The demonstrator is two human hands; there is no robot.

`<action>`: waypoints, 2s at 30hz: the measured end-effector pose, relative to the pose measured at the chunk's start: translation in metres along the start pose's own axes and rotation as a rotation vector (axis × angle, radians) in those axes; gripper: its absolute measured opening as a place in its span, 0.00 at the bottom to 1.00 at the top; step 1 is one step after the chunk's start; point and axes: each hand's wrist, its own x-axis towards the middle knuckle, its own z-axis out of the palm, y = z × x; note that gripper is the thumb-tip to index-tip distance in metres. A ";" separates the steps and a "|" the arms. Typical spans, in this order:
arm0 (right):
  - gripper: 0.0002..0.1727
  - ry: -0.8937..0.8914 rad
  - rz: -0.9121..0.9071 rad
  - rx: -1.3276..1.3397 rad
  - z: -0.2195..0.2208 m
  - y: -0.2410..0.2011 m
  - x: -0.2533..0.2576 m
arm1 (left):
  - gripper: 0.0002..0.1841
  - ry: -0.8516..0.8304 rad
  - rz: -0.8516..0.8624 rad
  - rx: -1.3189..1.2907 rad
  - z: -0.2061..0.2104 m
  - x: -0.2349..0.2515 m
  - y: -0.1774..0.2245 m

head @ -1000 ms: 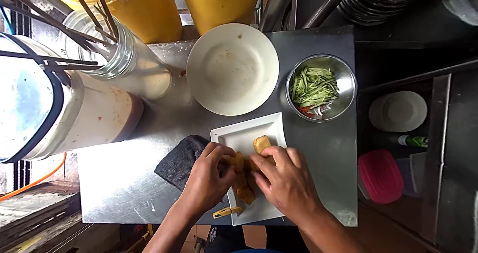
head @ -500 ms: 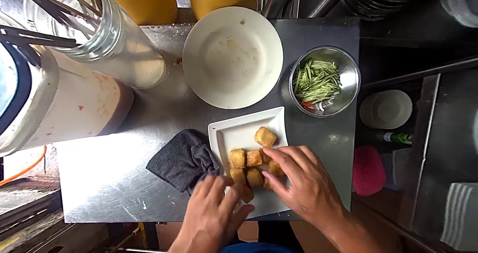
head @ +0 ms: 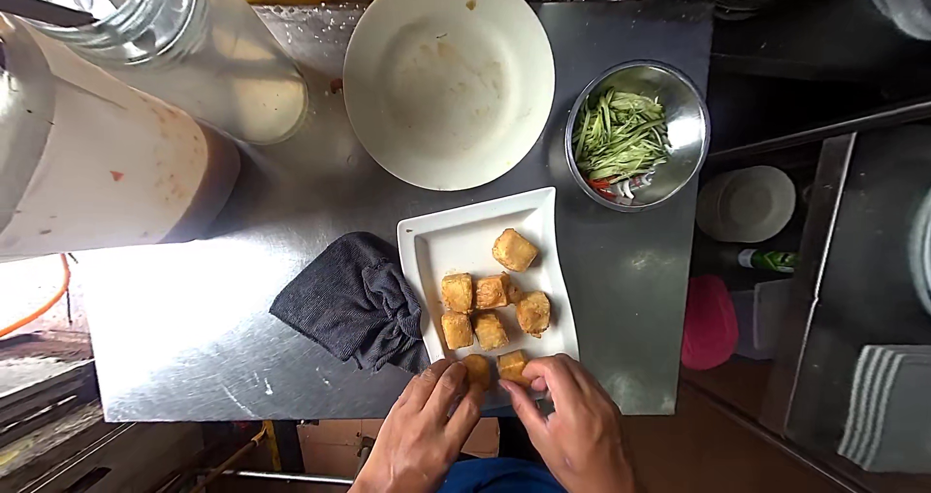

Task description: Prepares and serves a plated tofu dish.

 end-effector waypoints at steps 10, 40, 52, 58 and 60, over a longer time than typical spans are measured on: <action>0.16 0.089 0.046 0.188 0.007 0.005 0.012 | 0.13 0.204 -0.079 0.203 0.009 0.015 -0.012; 0.17 0.141 0.186 0.149 -0.005 0.007 0.026 | 0.20 -0.149 -0.002 0.077 -0.024 0.133 -0.040; 0.14 0.187 0.167 0.092 -0.009 0.019 0.041 | 0.14 -0.366 0.151 -0.036 -0.030 0.206 -0.033; 0.15 -0.202 0.295 -0.214 -0.027 -0.016 0.096 | 0.17 -0.140 -0.073 -0.136 -0.063 0.205 -0.039; 0.14 -0.324 0.340 -0.278 -0.031 -0.028 0.108 | 0.18 -0.134 -0.104 -0.195 -0.062 0.202 -0.037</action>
